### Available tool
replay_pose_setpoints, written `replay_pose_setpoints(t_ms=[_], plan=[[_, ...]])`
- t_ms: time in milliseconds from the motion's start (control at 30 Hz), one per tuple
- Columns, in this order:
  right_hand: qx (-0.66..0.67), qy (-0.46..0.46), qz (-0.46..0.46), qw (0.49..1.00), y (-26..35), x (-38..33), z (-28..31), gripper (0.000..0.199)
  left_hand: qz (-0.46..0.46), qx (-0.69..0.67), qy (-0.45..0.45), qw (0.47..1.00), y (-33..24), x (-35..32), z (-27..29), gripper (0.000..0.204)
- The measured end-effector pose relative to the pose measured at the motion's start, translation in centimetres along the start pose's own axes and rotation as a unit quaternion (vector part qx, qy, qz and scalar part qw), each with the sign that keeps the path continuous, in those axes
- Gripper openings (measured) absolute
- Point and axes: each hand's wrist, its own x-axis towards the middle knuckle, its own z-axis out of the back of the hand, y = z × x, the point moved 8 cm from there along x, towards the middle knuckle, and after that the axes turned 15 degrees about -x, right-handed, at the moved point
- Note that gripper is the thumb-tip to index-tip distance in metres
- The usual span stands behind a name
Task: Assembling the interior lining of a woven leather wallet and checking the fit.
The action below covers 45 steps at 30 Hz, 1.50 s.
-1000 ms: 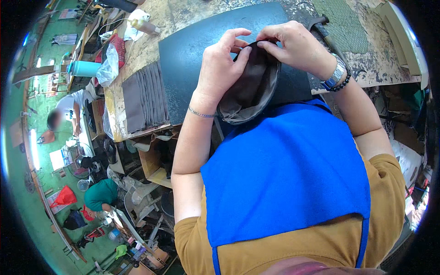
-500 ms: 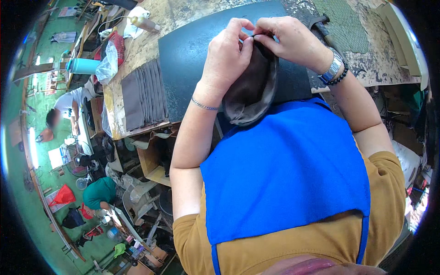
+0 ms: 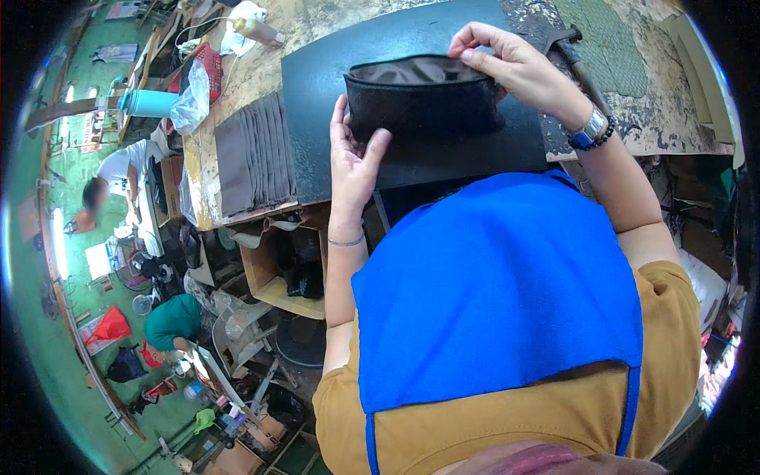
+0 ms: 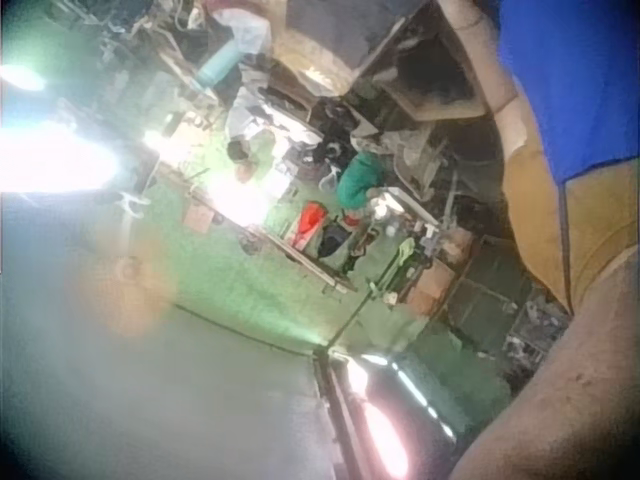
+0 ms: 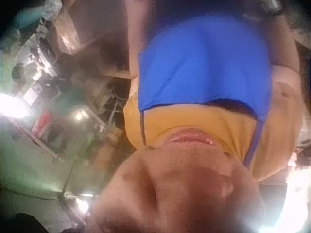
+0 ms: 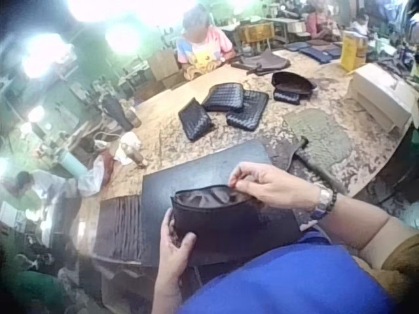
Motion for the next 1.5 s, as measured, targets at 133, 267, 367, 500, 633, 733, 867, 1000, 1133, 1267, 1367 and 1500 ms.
replay_pose_setpoints(t_ms=[133,267,367,500,633,733,867,1000,1133,1267,1367,1500], plan=[[0.044,0.129,0.084,0.987,2.0,-1.6,-3.4,0.030,-0.009,-0.112,-0.057,0.992,0.4,1.2,2.3,0.049],[-0.059,0.109,0.132,0.984,2.3,-2.1,-5.1,0.036,0.039,-0.087,-0.074,0.993,1.5,2.2,5.4,0.037],[-0.120,0.055,0.218,0.967,2.0,-2.2,-5.7,0.026,-0.029,0.080,-0.078,0.993,-0.1,2.0,5.0,0.040],[-0.157,0.001,0.176,0.972,2.4,-2.3,-5.6,0.020,-0.158,0.217,-0.011,0.963,-5.1,-1.6,-0.4,0.070],[-0.120,-0.029,0.176,0.977,3.5,-2.1,-5.3,0.022,-0.268,0.424,0.065,0.863,-9.6,-4.8,-5.6,0.070],[-0.123,-0.022,0.208,0.970,4.7,-1.9,-6.1,0.021,-0.351,0.373,0.053,0.857,-9.3,-4.9,-5.3,0.045],[-0.138,-0.064,0.296,0.943,6.1,-1.9,-5.8,0.016,-0.417,0.375,0.057,0.826,-9.4,-5.0,-5.0,0.041],[-0.122,-0.061,0.269,0.953,5.7,-1.7,-5.5,0.010,-0.416,0.363,0.058,0.832,-9.3,-4.9,-4.9,0.040],[-0.060,-0.041,0.228,0.971,4.9,-1.8,-6.0,0.011,-0.414,0.363,0.069,0.832,-9.5,-4.8,-5.4,0.036],[0.084,0.058,0.166,0.981,3.6,-1.7,-7.3,0.015,-0.388,0.349,0.091,0.848,-10.3,-5.3,-5.8,0.035],[0.191,0.116,0.120,0.967,3.1,-1.6,-8.3,0.016,-0.405,0.474,0.093,0.776,-11.7,-5.6,-6.8,0.038],[0.238,0.106,0.117,0.958,3.6,-1.6,-8.4,0.016,-0.410,0.557,0.077,0.718,-12.6,-5.6,-7.5,0.030]])
